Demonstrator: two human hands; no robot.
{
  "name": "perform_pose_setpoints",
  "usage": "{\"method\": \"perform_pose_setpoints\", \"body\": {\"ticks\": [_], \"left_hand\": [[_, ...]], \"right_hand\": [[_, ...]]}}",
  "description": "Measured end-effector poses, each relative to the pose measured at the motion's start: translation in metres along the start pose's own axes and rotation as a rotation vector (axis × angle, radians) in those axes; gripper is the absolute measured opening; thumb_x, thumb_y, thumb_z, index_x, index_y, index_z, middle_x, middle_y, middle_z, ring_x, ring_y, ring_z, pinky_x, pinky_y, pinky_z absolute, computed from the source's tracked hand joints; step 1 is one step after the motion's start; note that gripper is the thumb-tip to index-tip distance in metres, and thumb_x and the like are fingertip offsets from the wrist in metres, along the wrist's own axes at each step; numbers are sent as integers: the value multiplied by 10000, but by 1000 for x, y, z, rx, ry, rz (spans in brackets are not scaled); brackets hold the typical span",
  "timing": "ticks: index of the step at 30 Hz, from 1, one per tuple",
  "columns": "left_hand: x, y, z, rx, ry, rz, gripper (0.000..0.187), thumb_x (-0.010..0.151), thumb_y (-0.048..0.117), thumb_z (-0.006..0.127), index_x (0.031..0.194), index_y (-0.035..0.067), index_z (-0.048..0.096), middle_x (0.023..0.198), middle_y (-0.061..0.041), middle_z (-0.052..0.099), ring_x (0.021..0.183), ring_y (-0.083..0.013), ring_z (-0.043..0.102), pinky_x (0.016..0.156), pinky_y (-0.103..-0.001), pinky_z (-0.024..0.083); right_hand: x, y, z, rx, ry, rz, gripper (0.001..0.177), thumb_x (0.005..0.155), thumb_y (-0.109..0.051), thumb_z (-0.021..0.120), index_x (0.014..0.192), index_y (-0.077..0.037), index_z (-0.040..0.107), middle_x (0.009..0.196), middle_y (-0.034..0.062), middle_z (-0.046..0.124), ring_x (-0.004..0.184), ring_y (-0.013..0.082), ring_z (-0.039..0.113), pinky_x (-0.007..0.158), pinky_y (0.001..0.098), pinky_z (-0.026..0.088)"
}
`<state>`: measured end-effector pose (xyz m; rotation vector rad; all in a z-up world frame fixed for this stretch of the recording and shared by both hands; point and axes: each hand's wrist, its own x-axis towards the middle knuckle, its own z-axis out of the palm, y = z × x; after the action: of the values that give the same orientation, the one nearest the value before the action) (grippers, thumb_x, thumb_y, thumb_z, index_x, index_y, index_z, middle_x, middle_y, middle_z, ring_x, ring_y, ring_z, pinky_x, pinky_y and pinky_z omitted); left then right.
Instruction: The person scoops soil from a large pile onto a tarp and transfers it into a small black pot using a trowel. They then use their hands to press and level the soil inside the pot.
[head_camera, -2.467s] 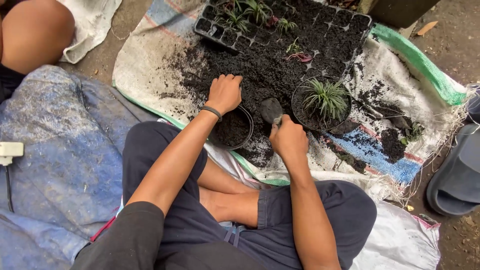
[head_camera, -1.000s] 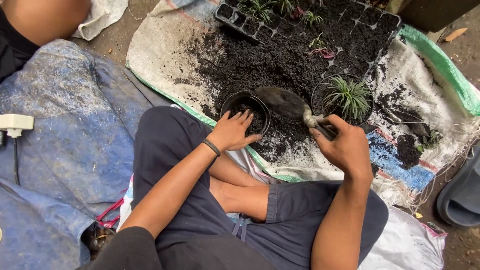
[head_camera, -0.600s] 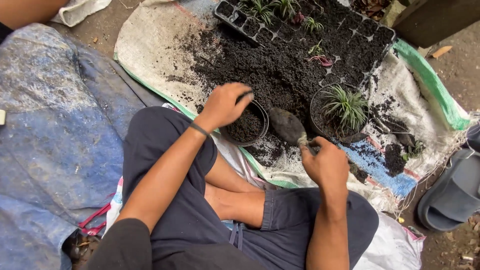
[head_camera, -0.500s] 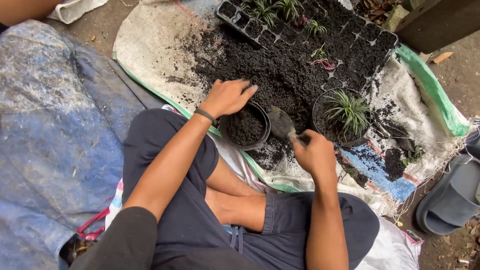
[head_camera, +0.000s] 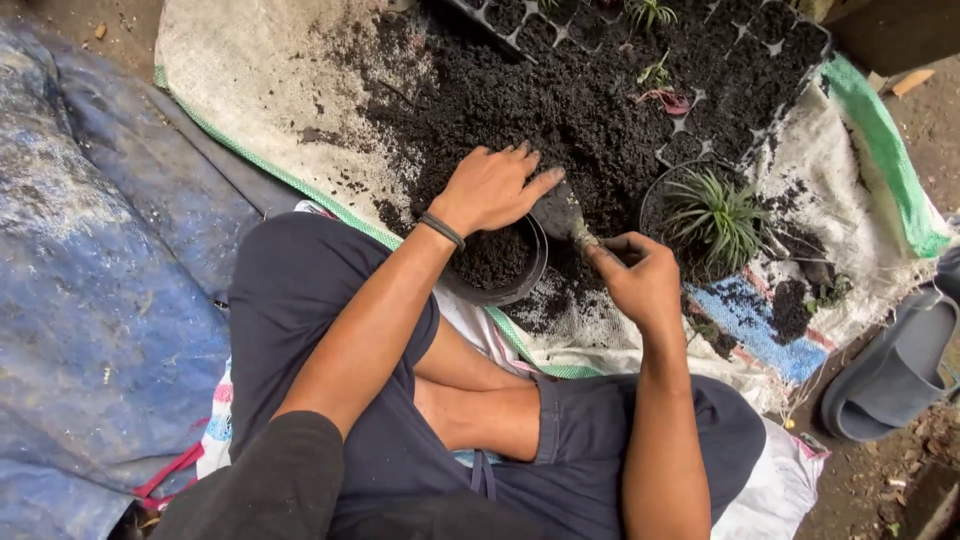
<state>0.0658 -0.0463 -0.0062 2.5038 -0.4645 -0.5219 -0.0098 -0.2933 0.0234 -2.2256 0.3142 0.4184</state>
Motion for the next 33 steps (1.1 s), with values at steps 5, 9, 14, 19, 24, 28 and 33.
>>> {"method": "perform_pose_setpoints", "body": {"ticks": [5, 9, 14, 19, 24, 28, 33], "left_hand": [[-16, 23, -21, -42, 73, 55, 885, 1068, 642, 127, 1464, -33, 540, 1491, -299, 516, 1393, -438, 505, 1118, -600, 345], [-45, 51, -44, -52, 107, 74, 936, 1038, 692, 102, 1468, -16, 538, 1502, -280, 512, 1414, -405, 490, 1130, -586, 333], [-104, 65, -65, -61, 16, 79, 850, 1054, 617, 171, 1403, -34, 591, 1433, -292, 577, 1333, -427, 563, 1093, -594, 380], [-104, 0, -7, 168, 126, 108, 389, 1002, 337, 583, 1256, 84, 734, 1153, -150, 758, 1054, -352, 726, 878, -523, 543], [-90, -32, 28, 289, 362, 191, 163, 919, 199, 705, 1038, 197, 816, 923, -51, 766, 867, -270, 678, 753, -427, 504], [-76, -17, 28, 268, 484, 269, 119, 873, 112, 730, 904, 168, 830, 789, -46, 743, 775, -271, 630, 719, -415, 478], [-62, -17, 44, 297, 545, 270, 100, 850, 114, 744, 797, 164, 813, 706, -37, 692, 828, -260, 582, 712, -404, 433]], "right_hand": [[-26, -24, -28, 57, 37, -43, 188, 888, -149, 805, 1021, -19, 776, 911, 247, 743, 863, 329, 719, 717, 430, 542], [-59, -48, -59, 46, 48, -69, 195, 913, -77, 794, 1063, 42, 758, 982, 325, 713, 876, 421, 704, 757, 467, 558], [-98, -74, -78, -223, 24, -84, 242, 907, -178, 794, 1111, -49, 774, 961, 293, 742, 915, 450, 721, 741, 504, 557], [-102, -74, -53, -777, 73, -198, 294, 868, -396, 744, 1118, -243, 767, 887, 202, 770, 914, 470, 734, 785, 575, 579], [-130, -120, -52, -1013, -3, -217, 231, 898, -364, 685, 1084, -238, 738, 845, 138, 761, 862, 418, 758, 726, 535, 593], [-126, -131, -19, -1146, -45, -214, 245, 874, -369, 649, 1061, -250, 755, 816, 147, 760, 806, 409, 764, 677, 530, 588], [-85, -96, 41, -1210, -47, -392, 247, 923, -210, 575, 1089, -148, 745, 804, 179, 739, 754, 410, 756, 639, 533, 591]]}}
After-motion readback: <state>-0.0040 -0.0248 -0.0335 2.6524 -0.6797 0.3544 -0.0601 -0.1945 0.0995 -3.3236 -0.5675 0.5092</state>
